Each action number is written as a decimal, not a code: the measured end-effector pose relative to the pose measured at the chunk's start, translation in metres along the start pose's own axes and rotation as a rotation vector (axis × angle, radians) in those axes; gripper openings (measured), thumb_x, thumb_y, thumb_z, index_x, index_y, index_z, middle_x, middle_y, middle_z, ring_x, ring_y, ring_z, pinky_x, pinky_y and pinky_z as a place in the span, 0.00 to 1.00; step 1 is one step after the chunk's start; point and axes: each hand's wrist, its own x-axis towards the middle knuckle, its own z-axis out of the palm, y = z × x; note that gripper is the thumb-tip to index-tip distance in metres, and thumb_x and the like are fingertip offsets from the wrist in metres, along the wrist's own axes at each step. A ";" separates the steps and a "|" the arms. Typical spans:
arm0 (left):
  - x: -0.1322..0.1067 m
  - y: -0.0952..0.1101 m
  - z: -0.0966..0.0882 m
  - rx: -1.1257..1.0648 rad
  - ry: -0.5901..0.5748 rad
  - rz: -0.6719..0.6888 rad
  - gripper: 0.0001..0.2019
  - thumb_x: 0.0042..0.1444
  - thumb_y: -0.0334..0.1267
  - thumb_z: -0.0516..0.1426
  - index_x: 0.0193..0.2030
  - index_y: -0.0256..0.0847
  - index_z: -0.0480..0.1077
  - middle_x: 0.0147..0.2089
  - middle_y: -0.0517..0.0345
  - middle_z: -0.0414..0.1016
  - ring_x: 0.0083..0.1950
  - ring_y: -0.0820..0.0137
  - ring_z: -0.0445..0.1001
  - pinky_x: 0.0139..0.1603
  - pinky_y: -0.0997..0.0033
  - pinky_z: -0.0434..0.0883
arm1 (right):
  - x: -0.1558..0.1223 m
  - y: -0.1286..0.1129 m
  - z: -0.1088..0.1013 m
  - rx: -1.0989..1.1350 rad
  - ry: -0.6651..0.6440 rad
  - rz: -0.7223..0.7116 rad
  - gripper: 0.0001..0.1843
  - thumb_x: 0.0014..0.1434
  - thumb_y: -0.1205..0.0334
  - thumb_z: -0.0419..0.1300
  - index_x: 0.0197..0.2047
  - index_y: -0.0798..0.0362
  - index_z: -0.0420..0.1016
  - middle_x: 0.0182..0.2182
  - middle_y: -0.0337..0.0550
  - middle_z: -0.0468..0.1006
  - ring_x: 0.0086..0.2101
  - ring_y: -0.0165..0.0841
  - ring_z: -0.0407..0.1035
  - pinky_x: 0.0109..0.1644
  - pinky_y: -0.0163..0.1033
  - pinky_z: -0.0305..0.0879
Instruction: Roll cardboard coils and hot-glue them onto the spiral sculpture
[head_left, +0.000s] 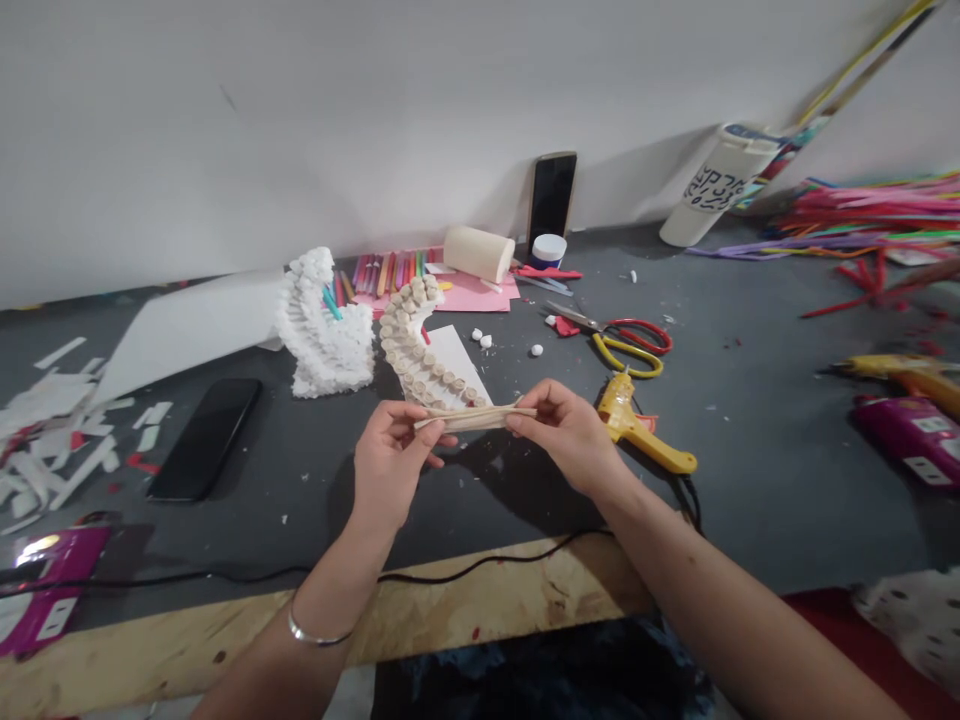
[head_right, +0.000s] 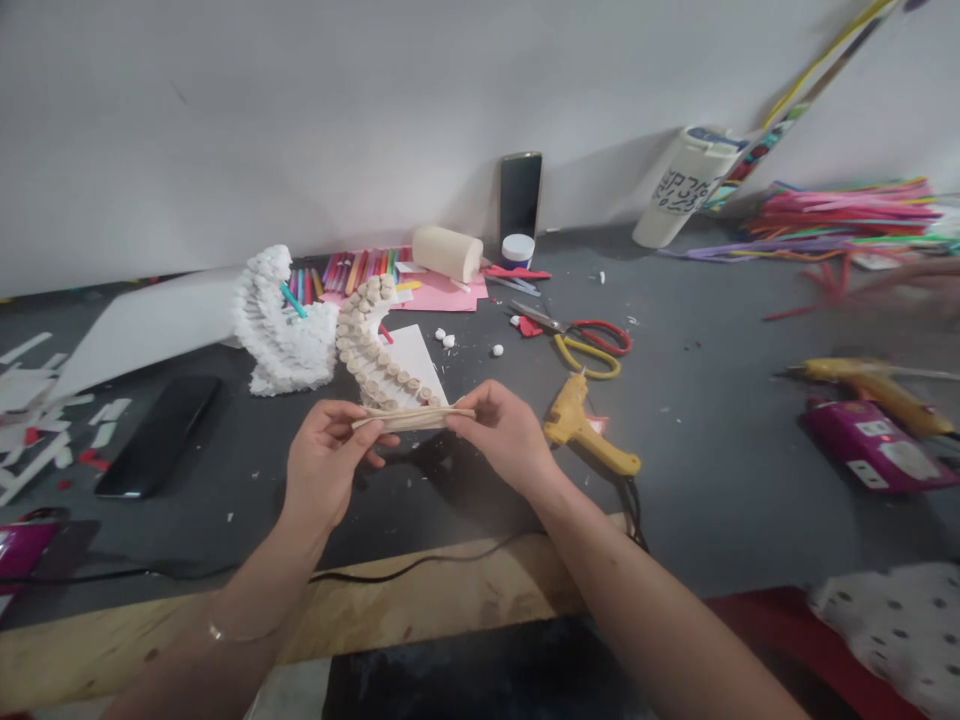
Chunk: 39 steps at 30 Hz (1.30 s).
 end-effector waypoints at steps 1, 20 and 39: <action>0.001 0.000 -0.001 -0.001 0.000 -0.008 0.16 0.47 0.42 0.67 0.40 0.39 0.69 0.29 0.60 0.79 0.29 0.67 0.81 0.20 0.79 0.72 | 0.000 -0.001 0.000 -0.003 0.000 -0.007 0.17 0.47 0.55 0.70 0.38 0.50 0.70 0.26 0.33 0.74 0.29 0.28 0.70 0.35 0.35 0.64; -0.005 0.019 -0.027 0.656 -0.292 0.388 0.05 0.56 0.39 0.59 0.35 0.42 0.75 0.35 0.57 0.77 0.38 0.67 0.74 0.41 0.70 0.69 | -0.016 -0.037 -0.022 -0.736 -0.214 -0.565 0.04 0.58 0.64 0.61 0.31 0.50 0.75 0.34 0.42 0.75 0.40 0.36 0.68 0.49 0.45 0.62; -0.041 -0.018 -0.049 1.105 -0.567 0.696 0.10 0.65 0.37 0.54 0.37 0.40 0.75 0.37 0.55 0.76 0.38 0.67 0.69 0.36 0.65 0.60 | -0.058 0.013 -0.044 -1.082 -0.364 -0.631 0.11 0.66 0.63 0.56 0.35 0.53 0.77 0.33 0.46 0.78 0.34 0.36 0.64 0.42 0.43 0.61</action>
